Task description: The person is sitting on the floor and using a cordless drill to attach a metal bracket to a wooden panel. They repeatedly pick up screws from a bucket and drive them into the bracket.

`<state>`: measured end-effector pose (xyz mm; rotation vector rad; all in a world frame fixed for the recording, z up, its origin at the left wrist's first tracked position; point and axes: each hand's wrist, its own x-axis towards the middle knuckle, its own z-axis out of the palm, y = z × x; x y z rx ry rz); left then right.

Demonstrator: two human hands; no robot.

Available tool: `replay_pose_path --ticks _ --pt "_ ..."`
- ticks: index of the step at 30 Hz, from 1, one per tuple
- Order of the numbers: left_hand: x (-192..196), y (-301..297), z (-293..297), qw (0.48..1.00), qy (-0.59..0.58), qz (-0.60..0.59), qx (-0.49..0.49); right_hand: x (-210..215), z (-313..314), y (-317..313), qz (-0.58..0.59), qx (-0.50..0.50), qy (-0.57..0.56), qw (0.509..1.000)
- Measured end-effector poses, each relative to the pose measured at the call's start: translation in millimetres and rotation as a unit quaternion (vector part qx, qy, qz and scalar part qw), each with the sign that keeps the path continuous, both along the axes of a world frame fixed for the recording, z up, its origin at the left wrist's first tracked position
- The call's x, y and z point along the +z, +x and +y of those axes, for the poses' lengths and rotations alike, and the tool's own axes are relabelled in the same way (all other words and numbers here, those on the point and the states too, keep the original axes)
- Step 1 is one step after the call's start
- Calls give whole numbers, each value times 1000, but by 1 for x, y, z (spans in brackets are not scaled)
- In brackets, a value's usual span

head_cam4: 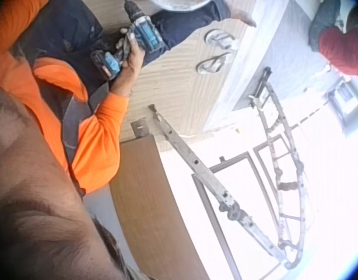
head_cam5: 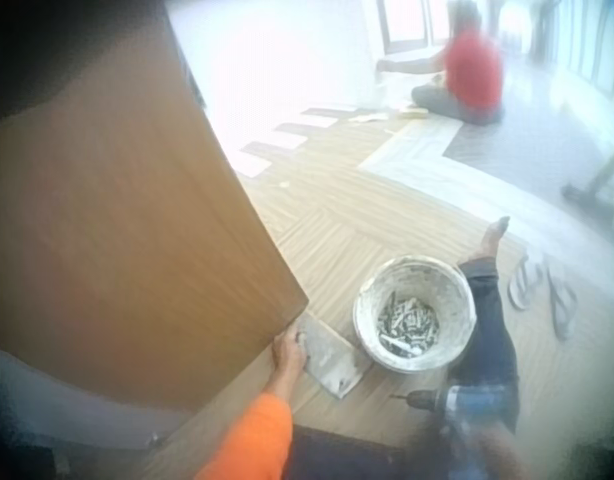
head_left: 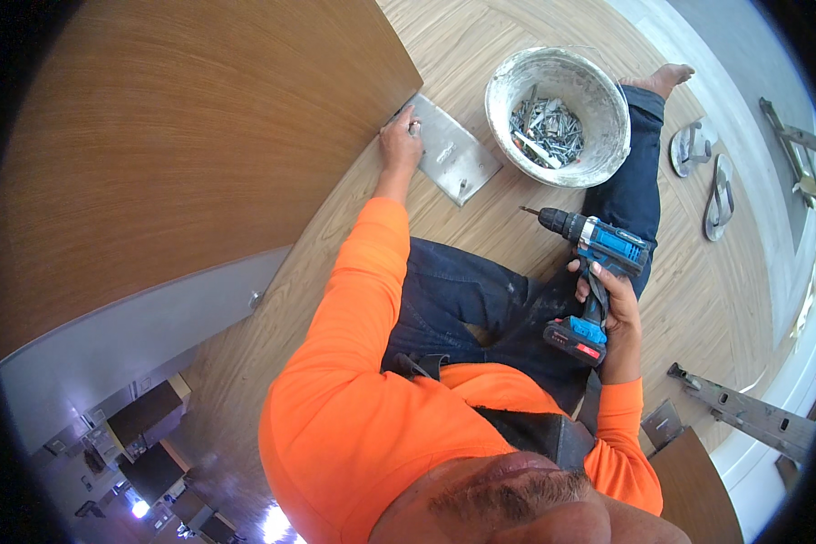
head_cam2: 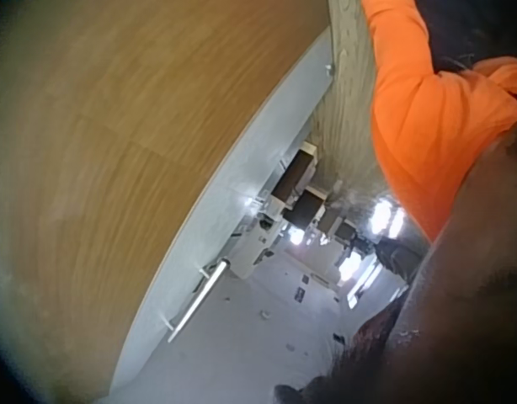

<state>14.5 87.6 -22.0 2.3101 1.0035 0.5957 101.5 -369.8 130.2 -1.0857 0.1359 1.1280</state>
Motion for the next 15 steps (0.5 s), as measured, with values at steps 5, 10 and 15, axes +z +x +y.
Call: replay_pose_path --ticks 5,10,15 --pt "-15 -1 3 999 15 -8 29 2 2 0 4 -1 3 1000" --pt "-14 1 -5 998 36 -7 52 3 0 -1 7 -8 -1 1000" --pt "-15 -3 -1 996 76 -11 49 2 0 -1 11 -5 6 1000"
